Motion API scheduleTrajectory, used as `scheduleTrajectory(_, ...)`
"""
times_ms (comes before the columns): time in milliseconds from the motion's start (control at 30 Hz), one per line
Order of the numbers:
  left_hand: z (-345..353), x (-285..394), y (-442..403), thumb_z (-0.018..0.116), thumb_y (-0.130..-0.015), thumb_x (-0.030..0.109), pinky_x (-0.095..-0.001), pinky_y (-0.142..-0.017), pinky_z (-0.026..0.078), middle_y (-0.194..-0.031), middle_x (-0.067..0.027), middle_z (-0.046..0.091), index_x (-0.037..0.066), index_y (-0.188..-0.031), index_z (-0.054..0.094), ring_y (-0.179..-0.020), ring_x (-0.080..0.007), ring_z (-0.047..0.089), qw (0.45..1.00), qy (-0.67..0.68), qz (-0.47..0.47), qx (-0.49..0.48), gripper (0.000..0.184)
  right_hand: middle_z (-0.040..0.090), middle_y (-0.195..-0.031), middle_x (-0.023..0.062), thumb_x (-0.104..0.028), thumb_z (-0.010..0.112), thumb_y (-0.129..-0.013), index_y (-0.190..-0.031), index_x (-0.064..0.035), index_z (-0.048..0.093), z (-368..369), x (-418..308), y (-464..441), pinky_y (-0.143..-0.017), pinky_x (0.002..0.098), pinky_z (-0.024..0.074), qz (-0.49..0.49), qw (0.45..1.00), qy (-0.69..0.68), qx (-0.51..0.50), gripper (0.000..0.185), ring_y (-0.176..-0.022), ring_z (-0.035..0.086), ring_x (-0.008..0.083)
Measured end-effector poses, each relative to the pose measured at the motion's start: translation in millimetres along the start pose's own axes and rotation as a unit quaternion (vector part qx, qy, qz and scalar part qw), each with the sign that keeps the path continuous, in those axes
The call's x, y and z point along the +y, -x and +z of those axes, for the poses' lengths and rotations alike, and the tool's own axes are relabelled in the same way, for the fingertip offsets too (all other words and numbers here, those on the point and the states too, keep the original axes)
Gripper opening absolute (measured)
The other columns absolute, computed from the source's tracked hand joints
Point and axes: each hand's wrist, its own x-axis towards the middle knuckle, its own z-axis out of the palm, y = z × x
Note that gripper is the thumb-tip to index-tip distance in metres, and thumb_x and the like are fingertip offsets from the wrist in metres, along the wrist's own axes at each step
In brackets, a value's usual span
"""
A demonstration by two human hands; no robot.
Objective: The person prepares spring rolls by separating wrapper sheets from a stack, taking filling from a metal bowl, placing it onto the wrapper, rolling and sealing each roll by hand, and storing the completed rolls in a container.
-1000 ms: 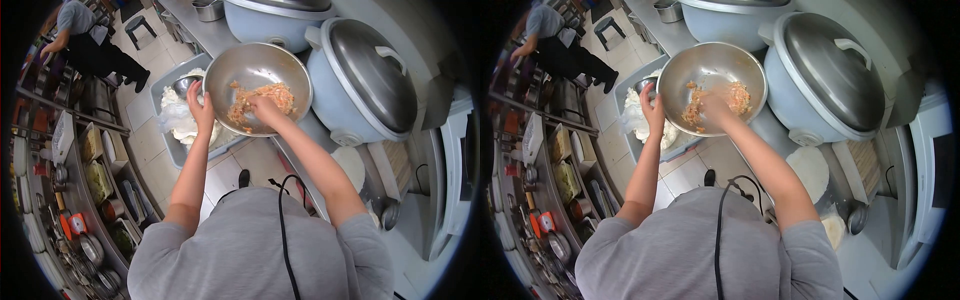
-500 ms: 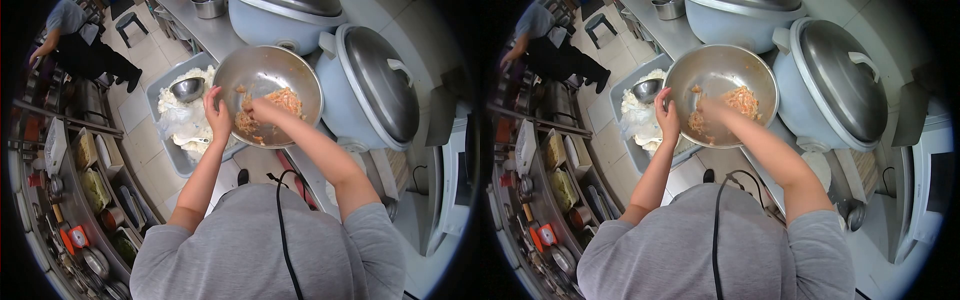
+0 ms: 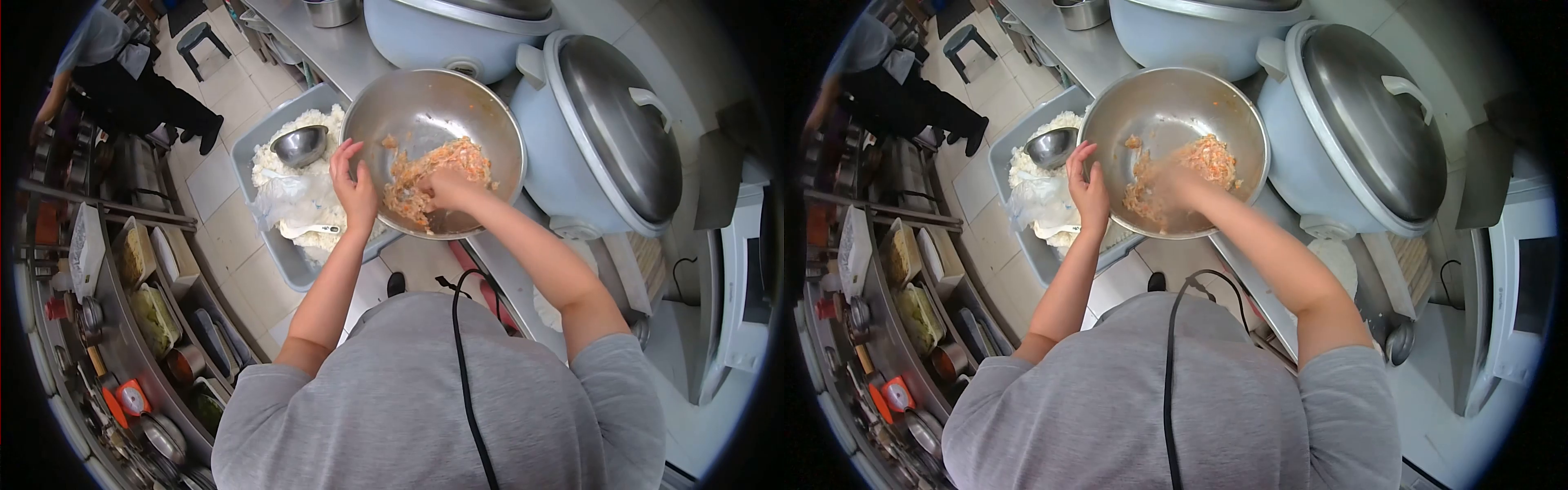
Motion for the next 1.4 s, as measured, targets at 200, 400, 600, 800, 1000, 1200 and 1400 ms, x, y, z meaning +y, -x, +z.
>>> scheduleTrajectory(200, 0, 1, 0, 0.049, -0.078, -0.001, -0.0375, -0.1, 0.033, -0.122, -0.0128, 0.051, 0.005, -0.104, 0.06, -0.117, -0.0288, 0.044, 1.0, 0.013, -0.005, -0.001, 0.028, 0.064, -0.078, 0.0166, -0.023, 0.076, -0.064, -0.08, -0.0039, 0.065, 29, 12, -5, -0.069, 0.0407, 0.0478, -0.007, 1.0, 0.0, 0.0, 0.028, -0.078, 0.062, 0.0341)
scheduleTrajectory(400, 0, -3, 1, 0.05, -0.078, 0.0, -0.0381, -0.1, 0.033, -0.121, -0.0113, 0.052, 0.006, -0.102, 0.06, -0.117, -0.029, 0.044, 1.0, -0.003, 0.005, -0.004, 0.027, 0.066, -0.089, 0.0158, -0.025, 0.075, -0.064, -0.095, -0.0055, 0.066, 37, 29, -23, -0.075, 0.0379, 0.0488, -0.109, 0.99, -0.083, -0.025, 0.037, -0.085, 0.063, 0.0307)
scheduleTrajectory(600, -1, -4, 0, 0.05, -0.079, 0.001, -0.0348, -0.102, 0.031, -0.123, -0.0125, 0.05, 0.005, -0.104, 0.061, -0.118, -0.0256, 0.045, 1.0, -0.017, 0.004, -0.017, 0.027, 0.067, -0.096, 0.0141, -0.026, 0.071, -0.068, -0.105, -0.0068, 0.065, 18, 12, 0, -0.077, 0.0362, 0.0491, 0.005, 0.996, 0.003, -0.089, 0.042, -0.088, 0.064, 0.0277)
scheduleTrajectory(800, -1, -1, 1, 0.051, -0.079, 0.001, -0.0368, -0.101, 0.032, -0.122, -0.0113, 0.051, 0.005, -0.102, 0.062, -0.118, -0.0267, 0.043, 1.0, -0.006, -0.007, -0.018, 0.026, 0.067, -0.091, 0.0141, -0.02, 0.068, -0.073, -0.098, -0.007, 0.068, 36, 31, -3, -0.075, 0.0361, 0.049, -0.023, 0.993, -0.099, -0.057, 0.029, -0.086, 0.064, 0.0285)
scheduleTrajectory(1000, -1, -1, 1, 0.051, -0.079, 0.001, -0.0378, -0.1, 0.032, -0.122, -0.0105, 0.051, 0.005, -0.098, 0.063, -0.117, -0.0275, 0.043, 1.0, 0.007, -0.012, -0.018, 0.023, 0.067, -0.097, 0.0103, -0.022, 0.07, -0.07, -0.1, -0.0123, 0.068, 11, 14, 17, -0.079, 0.0352, 0.049, 0.034, 0.996, 0.001, -0.085, 0.032, -0.092, 0.063, 0.0279)
scheduleTrajectory(1200, 0, -3, 1, 0.052, -0.079, 0.001, -0.0374, -0.099, 0.033, -0.121, -0.0102, 0.052, 0.006, -0.096, 0.064, -0.117, -0.027, 0.043, 1.0, 0.017, -0.016, -0.015, 0.022, 0.065, -0.105, 0.0104, -0.022, 0.071, -0.067, -0.104, -0.014, 0.067, 1, 2, 29, -0.083, 0.0359, 0.0477, 0.087, 0.993, 0.019, -0.08, 0.038, -0.097, 0.061, 0.0272)
scheduleTrajectory(1400, 0, -5, 1, 0.052, -0.079, 0.002, -0.0372, -0.098, 0.034, -0.12, -0.0102, 0.053, 0.005, -0.095, 0.064, -0.116, -0.0271, 0.044, 1.0, 0.009, -0.014, -0.016, 0.021, 0.067, -0.095, 0.0094, -0.023, 0.07, -0.067, -0.098, -0.015, 0.07, 7, 12, 27, -0.078, 0.0367, 0.0498, 0.097, 0.994, -0.008, -0.054, 0.032, -0.09, 0.063, 0.0274)
